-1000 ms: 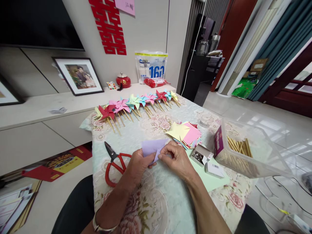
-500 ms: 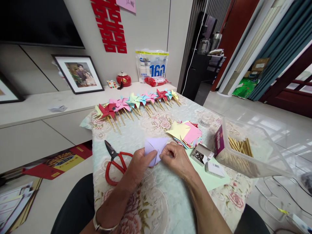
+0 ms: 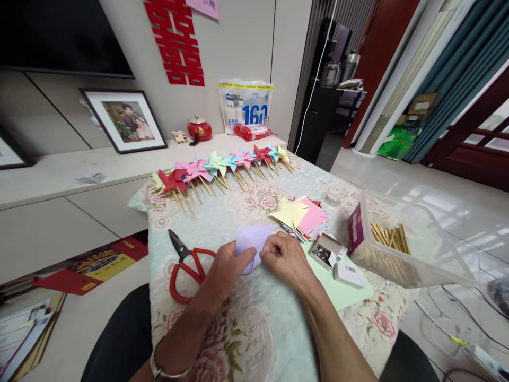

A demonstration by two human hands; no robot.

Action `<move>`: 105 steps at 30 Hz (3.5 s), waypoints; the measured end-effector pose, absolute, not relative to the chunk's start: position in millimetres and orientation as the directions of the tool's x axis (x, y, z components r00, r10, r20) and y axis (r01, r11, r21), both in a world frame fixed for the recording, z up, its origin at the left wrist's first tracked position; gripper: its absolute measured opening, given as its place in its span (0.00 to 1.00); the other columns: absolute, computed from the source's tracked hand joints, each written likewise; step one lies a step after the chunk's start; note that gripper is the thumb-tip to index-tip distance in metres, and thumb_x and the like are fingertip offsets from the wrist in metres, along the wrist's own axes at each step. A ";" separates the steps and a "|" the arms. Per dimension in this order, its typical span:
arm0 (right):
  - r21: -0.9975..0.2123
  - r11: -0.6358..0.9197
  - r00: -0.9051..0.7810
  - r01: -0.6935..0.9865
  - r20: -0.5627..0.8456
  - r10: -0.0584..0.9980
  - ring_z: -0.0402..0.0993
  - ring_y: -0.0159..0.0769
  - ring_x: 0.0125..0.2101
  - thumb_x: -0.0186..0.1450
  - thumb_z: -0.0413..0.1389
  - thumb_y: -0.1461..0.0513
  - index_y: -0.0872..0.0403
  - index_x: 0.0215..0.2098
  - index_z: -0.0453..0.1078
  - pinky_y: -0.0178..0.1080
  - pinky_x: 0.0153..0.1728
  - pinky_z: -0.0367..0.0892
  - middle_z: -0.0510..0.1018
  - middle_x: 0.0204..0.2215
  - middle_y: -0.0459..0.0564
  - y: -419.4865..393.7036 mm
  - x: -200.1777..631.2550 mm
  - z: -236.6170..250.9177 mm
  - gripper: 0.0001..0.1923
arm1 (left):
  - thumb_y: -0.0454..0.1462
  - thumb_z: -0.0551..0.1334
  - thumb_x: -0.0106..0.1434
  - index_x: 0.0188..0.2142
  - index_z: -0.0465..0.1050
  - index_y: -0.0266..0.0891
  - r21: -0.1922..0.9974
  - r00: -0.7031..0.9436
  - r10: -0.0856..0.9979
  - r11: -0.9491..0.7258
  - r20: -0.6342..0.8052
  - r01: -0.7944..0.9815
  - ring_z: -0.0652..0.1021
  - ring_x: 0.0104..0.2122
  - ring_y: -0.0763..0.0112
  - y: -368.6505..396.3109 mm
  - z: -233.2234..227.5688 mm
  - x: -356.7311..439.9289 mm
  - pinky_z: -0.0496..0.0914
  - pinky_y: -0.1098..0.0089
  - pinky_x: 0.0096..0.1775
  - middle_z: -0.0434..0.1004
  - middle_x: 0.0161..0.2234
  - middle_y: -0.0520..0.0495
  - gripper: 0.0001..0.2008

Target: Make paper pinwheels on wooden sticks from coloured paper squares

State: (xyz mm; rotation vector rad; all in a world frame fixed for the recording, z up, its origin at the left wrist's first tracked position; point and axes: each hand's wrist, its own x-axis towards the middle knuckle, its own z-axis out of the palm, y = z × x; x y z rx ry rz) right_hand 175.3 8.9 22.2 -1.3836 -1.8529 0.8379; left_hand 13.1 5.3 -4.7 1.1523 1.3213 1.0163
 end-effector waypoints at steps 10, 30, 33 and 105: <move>-0.815 0.212 -0.220 0.540 0.107 0.970 0.61 0.32 0.24 0.57 0.57 0.63 0.53 0.20 0.67 0.36 0.26 0.54 0.65 0.21 0.43 8.6 174.2 21.1 0.08 | 0.40 0.63 0.52 0.24 0.74 0.38 0.968 0.000 0.987 0.160 -0.163 0.192 0.66 0.22 0.71 6.5 -6.3 12.8 0.60 0.72 0.24 0.67 0.20 0.52 0.08; -0.884 0.138 -0.294 0.447 0.000 0.956 0.74 0.42 0.36 0.58 0.63 0.58 0.55 0.61 0.68 0.42 0.37 0.68 0.79 0.38 0.51 6.6 193.0 30.4 0.32 | 0.38 0.61 0.53 0.33 0.78 0.34 0.948 0.298 0.934 0.106 -0.198 0.299 0.67 0.23 0.73 2.7 -1.5 6.4 0.60 0.74 0.24 0.69 0.23 0.53 0.11; -0.860 0.192 -0.354 0.473 0.014 0.935 0.75 0.46 0.44 0.56 0.64 0.62 0.54 0.60 0.70 0.45 0.46 0.69 0.79 0.48 0.54 6.1 193.0 31.2 0.33 | 0.39 0.61 0.54 0.31 0.78 0.34 0.927 0.320 0.928 0.063 -0.191 0.371 0.65 0.23 0.73 1.6 2.6 7.6 0.59 0.74 0.24 0.68 0.23 0.53 0.11; -0.946 0.254 -0.346 0.203 0.173 0.922 0.73 0.37 0.37 0.65 0.59 0.61 0.49 0.39 0.81 0.39 0.38 0.65 0.80 0.37 0.48 7.3 181.3 20.1 0.08 | 0.39 0.70 0.48 0.40 0.79 0.35 0.834 -0.002 0.964 0.228 -0.265 -0.502 0.79 0.32 0.62 5.6 8.1 4.6 0.70 0.68 0.36 0.83 0.30 0.46 0.19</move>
